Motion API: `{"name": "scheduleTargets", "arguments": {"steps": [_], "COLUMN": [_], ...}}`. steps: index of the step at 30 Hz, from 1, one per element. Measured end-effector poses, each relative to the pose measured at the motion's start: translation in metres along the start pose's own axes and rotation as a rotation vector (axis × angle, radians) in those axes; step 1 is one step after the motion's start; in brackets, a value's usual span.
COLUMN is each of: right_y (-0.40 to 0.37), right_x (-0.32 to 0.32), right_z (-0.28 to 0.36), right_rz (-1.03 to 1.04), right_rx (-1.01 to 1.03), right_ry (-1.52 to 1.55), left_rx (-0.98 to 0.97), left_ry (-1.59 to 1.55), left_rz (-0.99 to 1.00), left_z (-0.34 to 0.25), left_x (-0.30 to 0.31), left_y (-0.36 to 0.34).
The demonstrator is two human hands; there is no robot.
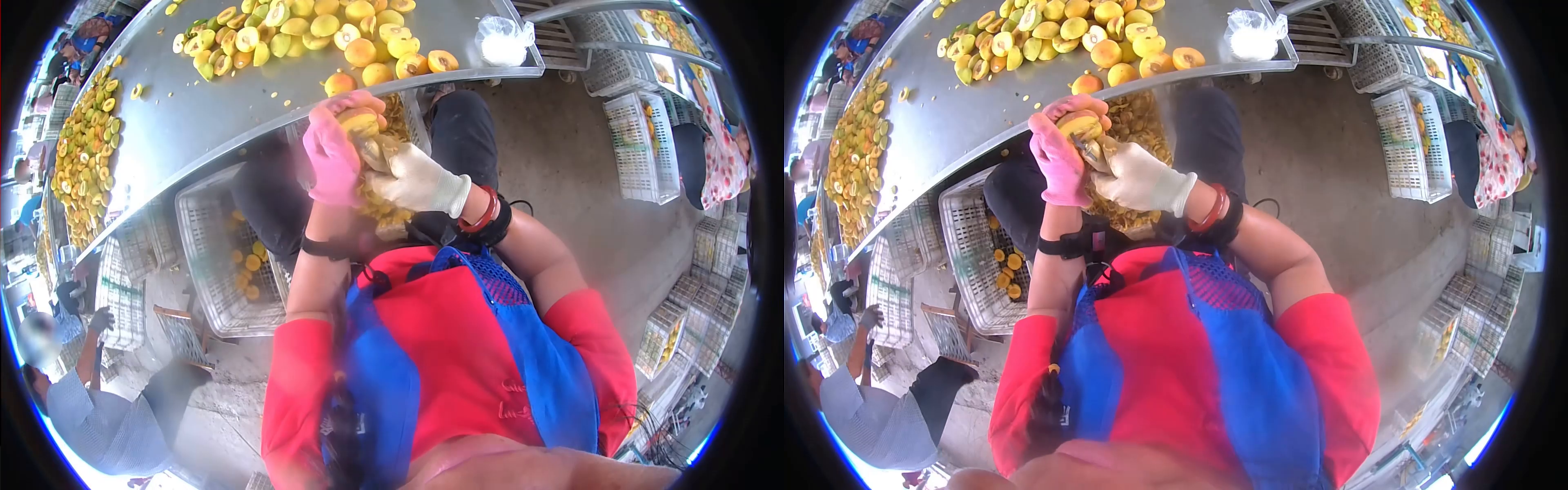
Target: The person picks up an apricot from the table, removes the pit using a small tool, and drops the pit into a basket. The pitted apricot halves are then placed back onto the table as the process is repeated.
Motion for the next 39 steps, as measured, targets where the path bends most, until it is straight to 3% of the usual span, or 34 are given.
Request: {"name": "scheduleTargets", "arguments": {"steps": [3,6,9,12,13,15,19,22,23,25,29,32,34,36,37,38,39], "right_y": [-0.004,-0.007,-0.004,-0.002,-0.005,-0.008,-0.006,-0.005,-0.008,-0.009,-0.001,-0.007,-0.019,-0.029,-0.031,-0.033,-0.037], "right_x": [0.012,0.009,-0.003,0.021,0.021,0.015,0.014,0.015,0.016,0.011,0.004,-0.007,-0.019,-0.026,-0.024,-0.023,-0.022], "right_z": [0.008,0.005,-0.007,0.021,0.014,0.002,0.012,0.017,0.008,0.007,0.021,0.024,0.013,-0.009,-0.016,-0.027,-0.043], "right_rz": [0.323,0.245,0.038,0.438,0.457,0.497,0.368,0.458,0.579,0.576,0.497,0.439,0.355,0.242,0.197,0.276,0.355], "right_rx": [-0.591,-0.420,0.011,-0.677,-0.688,-0.707,-0.470,-0.584,-0.743,-0.715,-0.504,-0.427,-0.399,-0.317,-0.302,-0.503,-0.703], "right_ry": [0.371,0.320,0.189,0.440,0.494,0.599,0.314,0.356,0.539,0.588,0.479,0.469,0.494,0.414,0.305,0.287,0.267], "left_rx": [0.040,-0.021,-0.014,-0.102,-0.159,-0.002,0.142,0.033,-0.011,-0.008,0.310,0.374,0.255,0.224,0.221,0.207,0.372], "left_ry": [-0.002,0.037,0.019,0.069,0.106,0.083,0.049,0.178,0.248,0.320,0.090,-0.111,-0.104,0.310,0.744,1.180,1.475], "left_rz": [0.004,0.076,0.169,0.272,0.307,0.338,0.338,0.398,0.426,0.436,0.054,-0.203,-0.436,-0.759,-0.786,-0.784,-0.757], "left_z": [0.002,0.001,-0.001,0.005,0.005,0.000,-0.003,-0.001,-0.002,-0.005,-0.010,-0.018,-0.029,-0.059,-0.073,-0.086,-0.096], "left_x": [0.001,0.003,0.012,0.016,0.017,0.018,0.018,0.024,0.026,0.028,0.029,0.059,0.100,0.139,0.167,0.195,0.226], "left_y": [-0.001,-0.001,-0.002,-0.001,0.001,0.000,-0.002,-0.001,-0.001,-0.002,-0.013,-0.010,-0.010,-0.013,-0.024,-0.036,-0.042]}}
Point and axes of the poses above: each hand's wrist, its own y-axis towards the middle knuckle, its own x-axis out of the back of the hand, z = x × y, the point moved 2 cm from there along y, towards the middle knuckle, and after that the axes turned 1 degree about x, right-handed, at the moved point
